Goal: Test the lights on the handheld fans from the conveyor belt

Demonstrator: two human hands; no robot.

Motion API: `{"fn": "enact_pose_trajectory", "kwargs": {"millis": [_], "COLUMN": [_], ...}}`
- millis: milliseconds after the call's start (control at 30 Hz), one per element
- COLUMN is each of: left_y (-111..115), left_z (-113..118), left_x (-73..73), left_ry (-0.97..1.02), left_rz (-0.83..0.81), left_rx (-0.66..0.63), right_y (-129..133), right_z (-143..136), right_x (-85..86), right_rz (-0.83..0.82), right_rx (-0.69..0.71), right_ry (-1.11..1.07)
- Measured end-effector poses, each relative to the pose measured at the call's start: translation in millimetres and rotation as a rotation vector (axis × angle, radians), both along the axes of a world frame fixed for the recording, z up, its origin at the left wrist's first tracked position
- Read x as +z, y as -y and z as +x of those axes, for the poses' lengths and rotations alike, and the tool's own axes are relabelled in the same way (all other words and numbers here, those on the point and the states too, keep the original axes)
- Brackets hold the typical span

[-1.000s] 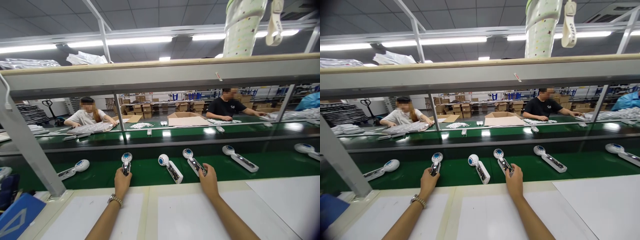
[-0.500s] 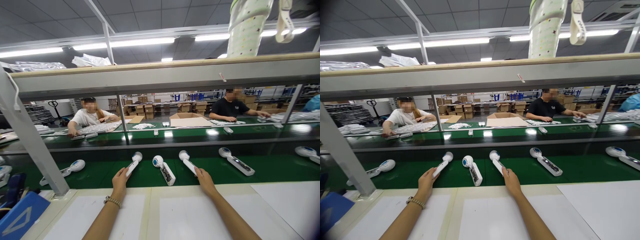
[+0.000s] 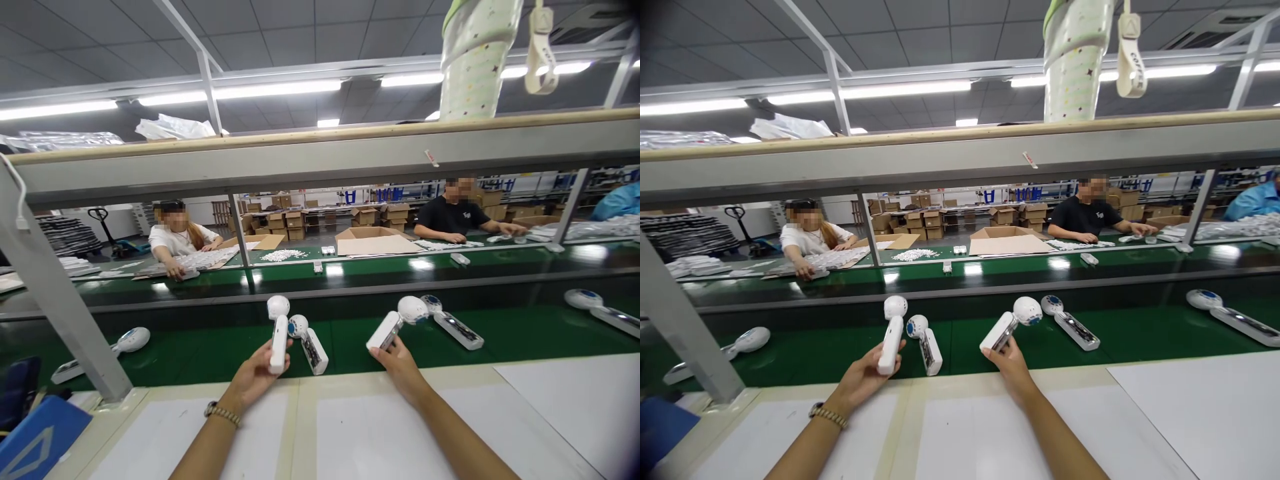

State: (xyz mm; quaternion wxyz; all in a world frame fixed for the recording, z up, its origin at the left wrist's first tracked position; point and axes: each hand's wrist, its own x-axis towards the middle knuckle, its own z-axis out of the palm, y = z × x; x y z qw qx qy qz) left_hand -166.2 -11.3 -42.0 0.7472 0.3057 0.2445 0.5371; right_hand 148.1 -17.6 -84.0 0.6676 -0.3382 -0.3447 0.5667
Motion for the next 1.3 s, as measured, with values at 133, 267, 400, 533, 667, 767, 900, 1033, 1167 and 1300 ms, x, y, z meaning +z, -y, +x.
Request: {"fn": "enact_pose_trajectory", "kwargs": {"millis": [133, 267, 400, 533, 667, 767, 900, 1033, 1167, 1300], "left_y": [7.5, 15.5, 28.4, 37.6, 36.8, 34.5, 35.0, 38.0, 39.7, 40.2], "left_z": [19.7, 48.6, 79.1, 97.7, 100.5, 97.9, 95.0, 94.6, 94.9, 95.8], "left_x": [-6.2, -8.7, -8.0, -9.0, -14.4, -17.8, -16.0, -12.5, -12.1, -10.7], "left_ry": [-0.227, -0.309, -0.390, -0.445, -0.457, -0.424, -0.391, -0.366, -0.310, -0.288], "left_rz": [0.098, 0.080, 0.096, 0.086, 0.082, 0.065, 0.035, 0.066, 0.108, 0.111], "left_rx": [-0.207, -0.204, -0.214, -0.133, -0.038, -0.040, -0.079, -0.086, -0.127, -0.134], "right_y": [2.5, 13.1, 28.1, 42.3, 50.5, 52.6, 55.7, 57.8, 56.3, 55.1], "right_z": [-1.8, -7.1, -17.3, -28.5, -38.7, -44.3, -44.9, -40.5, -38.7, -39.2], "right_x": [-1.3, 3.3, 6.6, 10.2, 14.4, 15.0, 16.9, 20.5, 20.0, 18.2], "right_rz": [-0.055, -0.078, -0.060, -0.021, -0.123, -0.170, -0.189, -0.168, -0.182, -0.183], "right_rx": [-0.051, 0.027, 0.033, 0.070, 0.184, 0.229, 0.311, 0.377, 0.375, 0.378], "right_ry": [0.105, 0.123, 0.208, 0.217, 0.169, 0.129, 0.055, 0.023, 0.009, 0.015]}}
